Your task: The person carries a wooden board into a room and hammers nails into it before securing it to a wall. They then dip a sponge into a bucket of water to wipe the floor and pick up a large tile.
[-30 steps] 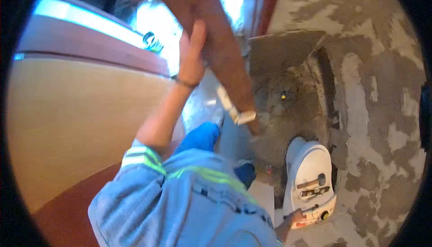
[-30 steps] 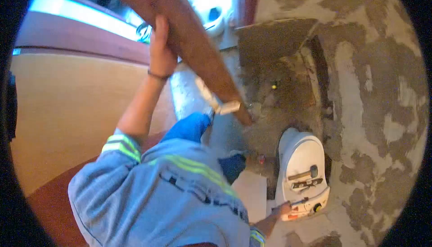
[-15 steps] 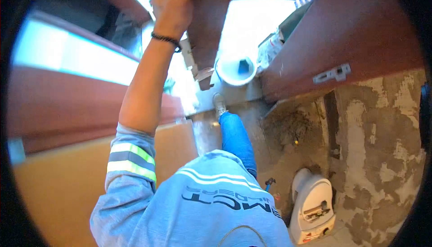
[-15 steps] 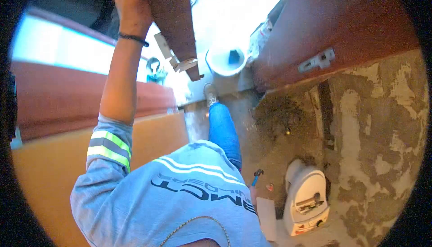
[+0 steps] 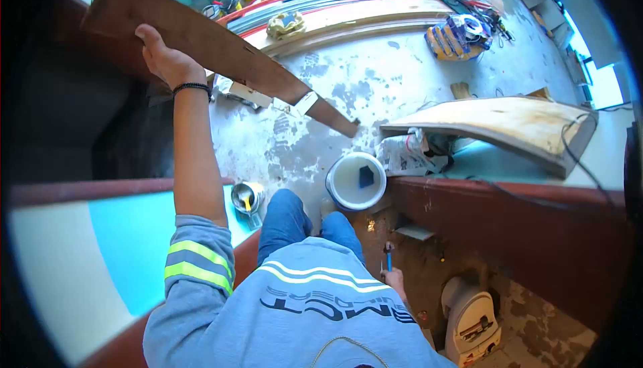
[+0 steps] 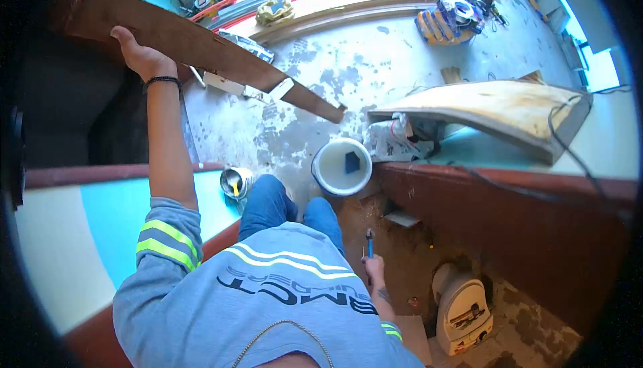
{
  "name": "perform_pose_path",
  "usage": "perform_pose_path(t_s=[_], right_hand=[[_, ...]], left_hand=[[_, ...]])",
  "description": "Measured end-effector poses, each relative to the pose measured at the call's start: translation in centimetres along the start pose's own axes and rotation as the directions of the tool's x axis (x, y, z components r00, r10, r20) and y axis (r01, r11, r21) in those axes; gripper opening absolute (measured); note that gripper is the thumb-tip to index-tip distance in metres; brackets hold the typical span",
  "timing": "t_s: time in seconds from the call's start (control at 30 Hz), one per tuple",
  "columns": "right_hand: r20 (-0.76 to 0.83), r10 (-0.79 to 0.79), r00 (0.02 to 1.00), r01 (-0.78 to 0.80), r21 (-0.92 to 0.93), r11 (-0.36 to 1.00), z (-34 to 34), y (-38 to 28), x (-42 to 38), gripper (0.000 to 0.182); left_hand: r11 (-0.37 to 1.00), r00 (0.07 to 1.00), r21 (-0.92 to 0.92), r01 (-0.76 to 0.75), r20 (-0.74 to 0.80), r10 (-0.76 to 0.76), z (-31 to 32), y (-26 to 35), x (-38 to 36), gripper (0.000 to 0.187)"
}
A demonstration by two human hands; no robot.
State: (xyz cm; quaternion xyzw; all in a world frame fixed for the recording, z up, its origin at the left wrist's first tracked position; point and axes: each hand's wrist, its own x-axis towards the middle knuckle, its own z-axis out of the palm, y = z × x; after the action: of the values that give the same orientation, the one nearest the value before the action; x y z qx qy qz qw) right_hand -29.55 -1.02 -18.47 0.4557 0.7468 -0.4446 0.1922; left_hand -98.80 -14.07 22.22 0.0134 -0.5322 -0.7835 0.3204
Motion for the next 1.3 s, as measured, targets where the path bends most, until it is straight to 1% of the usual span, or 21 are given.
perform_pose_path(t_s=[0.07,0.13,0.17,0.23,0.33,0.37,0.43,0.5,0.57,0.63,0.7,0.77,0.83,0.97,1.07,1.13,1.17,1.2,1.23,1.27,1.3], right_hand=[[-0.044,0.272,0.961,-0.261,0.167,0.951,-2.8,-9.1,2.1,0.019],[-0.111,0.215,0.970,-0.180,0.261,0.949,-3.2,-12.2,5.8,0.016],[-0.153,0.158,0.975,-0.103,0.315,0.943,-3.0,-13.4,6.9,0.014],[-0.169,0.205,0.964,-0.141,0.331,0.933,-4.7,-21.7,8.5,0.011],[-0.178,0.276,0.945,-0.176,0.435,0.883,-4.4,-29.4,14.0,0.010],[-0.167,0.310,0.936,-0.204,0.461,0.864,-3.9,-31.6,15.0,0.010],[-0.163,0.328,0.930,-0.210,0.496,0.842,-3.6,-36.4,17.4,0.009],[-0.151,0.336,0.930,-0.215,0.519,0.827,-3.2,-40.3,22.0,0.009],[-0.135,0.229,0.964,-0.119,0.551,0.826,-2.8,-42.6,27.4,0.009],[-0.120,0.259,0.959,-0.160,0.524,0.836,-2.3,-43.7,33.5,0.011],[-0.119,0.173,0.978,-0.117,0.375,0.920,-1.1,-43.2,40.1,0.018],[-0.130,0.092,0.987,-0.045,0.329,0.943,0.4,-42.4,47.3,0.021],[-0.185,0.091,0.979,-0.032,0.304,0.952,2.0,-44.1,53.1,0.021],[-0.192,0.100,0.976,-0.012,0.411,0.911,6.8,-43.1,64.4,0.021],[-0.265,0.078,0.961,0.050,0.444,0.895,9.4,-42.7,71.2,0.015],[-0.312,-0.029,0.950,0.143,0.352,0.925,11.1,-41.6,74.9,0.016],[-0.326,-0.016,0.945,0.145,0.375,0.916,11.7,-41.2,76.6,0.016],[-0.306,-0.043,0.951,0.155,0.352,0.923,12.1,-40.6,77.9,0.017],[-0.285,-0.073,0.956,0.168,0.327,0.930,12.7,-39.9,78.9,0.019],[-0.295,-0.086,0.952,0.190,0.343,0.920,13.3,-39.5,79.8,0.019],[-0.306,-0.081,0.949,0.194,0.358,0.913,14.0,-39.1,80.1,0.019]], left_hand=[[0.999,1.000,-0.045,0.013,0.005,-0.013,1.0,-4.5,3.7,0.088],[0.990,0.999,-0.133,0.050,0.013,-0.049,1.0,-10.2,7.0,0.083],[0.994,0.996,-0.106,0.017,-0.080,-0.026,0.3,-13.7,8.8,0.081],[0.996,0.987,-0.086,0.005,-0.162,-0.018,-1.8,-22.8,12.0,0.080],[0.924,0.943,-0.244,0.296,-0.082,-0.324,-2.2,-29.5,11.0,0.086],[0.895,0.911,-0.254,0.365,-0.099,-0.400,-6.3,-36.8,12.4,0.085],[0.814,0.827,-0.332,0.477,-0.143,-0.543,-9.1,-42.4,11.3,0.088],[0.813,0.808,-0.297,0.501,-0.175,-0.562,-13.8,-49.0,10.5,0.089],[0.835,0.759,-0.137,0.533,-0.358,-0.544,-16.6,-54.3,9.6,0.088],[0.815,0.749,-0.165,0.556,-0.326,-0.577,-22.8,-59.6,10.2,0.086],[0.792,0.664,-0.169,0.587,-0.460,-0.590,-29.0,-63.7,10.1,0.085],[0.782,0.654,-0.216,0.585,-0.445,-0.612,-31.1,-64.7,9.7,0.085],[0.703,0.533,-0.210,0.680,-0.516,-0.670,-35.8,-67.2,9.1,0.086],[0.752,0.567,-0.205,0.626,-0.542,-0.620,-42.7,-73.3,7.0,0.086],[0.666,0.494,-0.217,0.713,-0.519,-0.698,-48.1,-78.0,6.4,0.086],[0.541,0.358,-0.182,0.821,-0.575,-0.736,-51.3,-81.0,6.5,0.080],[0.538,0.373,-0.167,0.826,-0.555,-0.744,-53.1,-82.9,6.3,0.080],[0.482,0.298,-0.148,0.863,-0.623,-0.724,-55.4,-84.6,6.0,0.074],[0.426,0.223,-0.136,0.895,-0.689,-0.689,-55.2,-85.2,6.2,0.068],[0.428,0.237,-0.127,0.895,-0.676,-0.698,-54.7,-85.6,6.3,0.068],[0.339,0.201,-0.024,0.940,-0.767,-0.609,-50.0,-83.0,5.9,0.063]])
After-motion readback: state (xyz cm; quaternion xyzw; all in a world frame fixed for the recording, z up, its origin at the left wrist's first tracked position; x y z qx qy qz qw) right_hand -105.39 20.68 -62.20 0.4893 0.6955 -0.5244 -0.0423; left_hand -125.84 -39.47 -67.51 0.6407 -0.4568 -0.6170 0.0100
